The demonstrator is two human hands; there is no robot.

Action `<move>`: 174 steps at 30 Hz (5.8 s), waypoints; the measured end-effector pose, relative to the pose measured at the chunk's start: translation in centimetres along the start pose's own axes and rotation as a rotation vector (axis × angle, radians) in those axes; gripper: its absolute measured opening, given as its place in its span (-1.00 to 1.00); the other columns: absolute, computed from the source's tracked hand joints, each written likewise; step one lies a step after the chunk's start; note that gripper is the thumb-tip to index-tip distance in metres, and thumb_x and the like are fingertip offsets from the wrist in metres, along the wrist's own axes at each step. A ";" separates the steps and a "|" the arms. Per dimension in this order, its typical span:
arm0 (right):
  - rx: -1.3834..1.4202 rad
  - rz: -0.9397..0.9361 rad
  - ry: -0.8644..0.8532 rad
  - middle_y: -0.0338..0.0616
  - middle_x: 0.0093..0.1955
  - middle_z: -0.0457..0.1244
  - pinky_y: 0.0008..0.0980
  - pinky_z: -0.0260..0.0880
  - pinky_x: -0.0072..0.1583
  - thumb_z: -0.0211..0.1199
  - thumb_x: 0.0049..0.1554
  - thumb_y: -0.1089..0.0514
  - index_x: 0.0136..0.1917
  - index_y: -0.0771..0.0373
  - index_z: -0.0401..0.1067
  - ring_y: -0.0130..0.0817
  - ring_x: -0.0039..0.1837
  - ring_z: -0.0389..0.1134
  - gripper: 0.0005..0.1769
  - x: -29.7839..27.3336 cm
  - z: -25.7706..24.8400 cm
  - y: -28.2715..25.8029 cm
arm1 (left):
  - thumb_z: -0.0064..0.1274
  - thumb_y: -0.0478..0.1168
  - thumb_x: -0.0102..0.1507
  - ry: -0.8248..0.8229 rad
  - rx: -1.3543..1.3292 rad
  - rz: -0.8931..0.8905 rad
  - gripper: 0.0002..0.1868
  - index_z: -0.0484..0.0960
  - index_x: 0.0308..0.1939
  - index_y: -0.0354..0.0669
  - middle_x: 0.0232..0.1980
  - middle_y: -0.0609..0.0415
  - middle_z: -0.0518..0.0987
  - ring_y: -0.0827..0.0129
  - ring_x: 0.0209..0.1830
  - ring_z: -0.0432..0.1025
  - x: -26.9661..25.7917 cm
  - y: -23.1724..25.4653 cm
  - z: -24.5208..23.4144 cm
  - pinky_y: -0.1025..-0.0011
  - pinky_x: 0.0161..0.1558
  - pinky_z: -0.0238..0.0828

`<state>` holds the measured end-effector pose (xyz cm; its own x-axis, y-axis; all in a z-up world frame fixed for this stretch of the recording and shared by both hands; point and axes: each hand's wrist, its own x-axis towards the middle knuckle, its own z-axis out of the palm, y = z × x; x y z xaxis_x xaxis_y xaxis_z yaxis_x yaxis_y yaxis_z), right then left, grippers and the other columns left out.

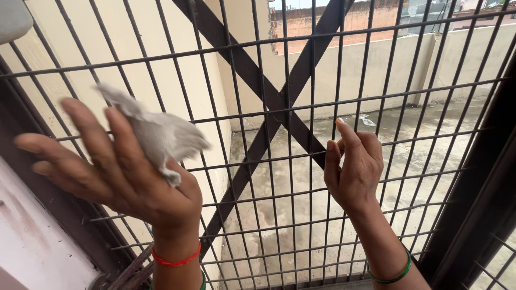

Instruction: The person wipes a metal window grille with a white cloth. They hold the grille with one hand and scrub the bars with the other, moving systematically across the surface.

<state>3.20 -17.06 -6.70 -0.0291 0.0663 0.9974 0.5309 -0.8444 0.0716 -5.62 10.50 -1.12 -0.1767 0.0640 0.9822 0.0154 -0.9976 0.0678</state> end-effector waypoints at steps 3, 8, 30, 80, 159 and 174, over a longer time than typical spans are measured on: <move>-0.005 0.002 -0.003 -0.28 -0.35 0.17 -0.26 0.15 -0.05 0.14 0.35 0.18 0.37 0.30 0.28 -0.34 -0.11 0.23 -0.65 -0.1 0.1 0.1 | -0.28 -0.04 0.44 -0.190 0.065 -0.059 -0.44 0.16 0.55 0.07 0.61 -0.11 0.06 -0.11 0.64 -0.28 1.5 1.8 2.3 -0.12 0.62 -0.52; 0.000 -0.008 -0.004 -0.29 -0.34 0.18 -0.26 0.15 -0.03 0.12 0.38 0.16 0.38 0.31 0.27 -0.35 -0.10 0.22 -0.65 -0.3 0.1 0.1 | -0.11 -0.20 0.41 -0.442 -0.236 0.137 -0.32 0.03 0.59 -0.09 0.66 -0.09 -0.08 0.02 0.67 -0.28 -6.7 8.0 4.4 -0.05 0.60 -0.50; -0.008 -0.008 0.005 -0.26 -0.33 0.17 -0.25 0.15 -0.02 0.15 0.35 0.16 0.38 0.30 0.27 -0.33 -0.10 0.22 -0.63 0.0 0.1 -0.2 | -0.26 -0.16 0.46 -0.396 -0.240 0.063 -0.40 0.06 0.59 -0.01 0.66 -0.22 -0.08 -0.07 0.68 -0.29 -4.9 5.7 4.0 -0.08 0.64 -0.49; 0.152 -0.193 0.084 0.14 0.63 -0.11 0.12 -0.13 0.63 0.29 0.30 -0.13 0.44 0.44 0.24 0.06 0.67 -0.19 -0.30 0.4 3.5 -13.6 | -0.26 0.04 0.53 -0.279 -0.283 0.079 -0.57 0.63 0.12 -0.15 0.05 -0.09 0.50 -0.19 0.62 -0.08 1.3 -5.2 3.0 -0.19 0.56 -0.28; -0.069 -0.086 -0.178 0.14 0.71 -0.28 0.10 -0.51 0.68 0.28 0.27 0.16 0.64 0.17 0.03 0.01 0.73 -0.40 -0.23 -1.9 0.5 -6.4 | -0.36 0.05 0.54 -0.225 -0.490 0.114 -0.55 0.64 0.11 -0.04 -0.05 0.04 0.51 -0.01 0.49 0.17 -0.4 -0.7 3.5 -0.05 0.56 -0.21; 0.210 -0.159 -0.424 0.09 0.66 -0.25 0.14 -0.51 0.60 0.23 0.10 0.05 0.55 0.19 0.01 0.01 0.68 -0.39 -0.17 -11.5 -0.9 -10.5 | -0.34 0.10 0.53 -0.213 -0.462 0.129 -0.54 0.64 0.12 -0.01 -0.02 0.07 0.51 0.02 0.49 0.17 -0.6 -1.0 4.0 -0.07 0.57 -0.20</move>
<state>-2.83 -9.42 -18.88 0.2002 0.4325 0.8791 0.7082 -0.6839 0.1752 -1.57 11.58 -1.02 0.0027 -0.1039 0.9946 -0.4203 -0.9026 -0.0932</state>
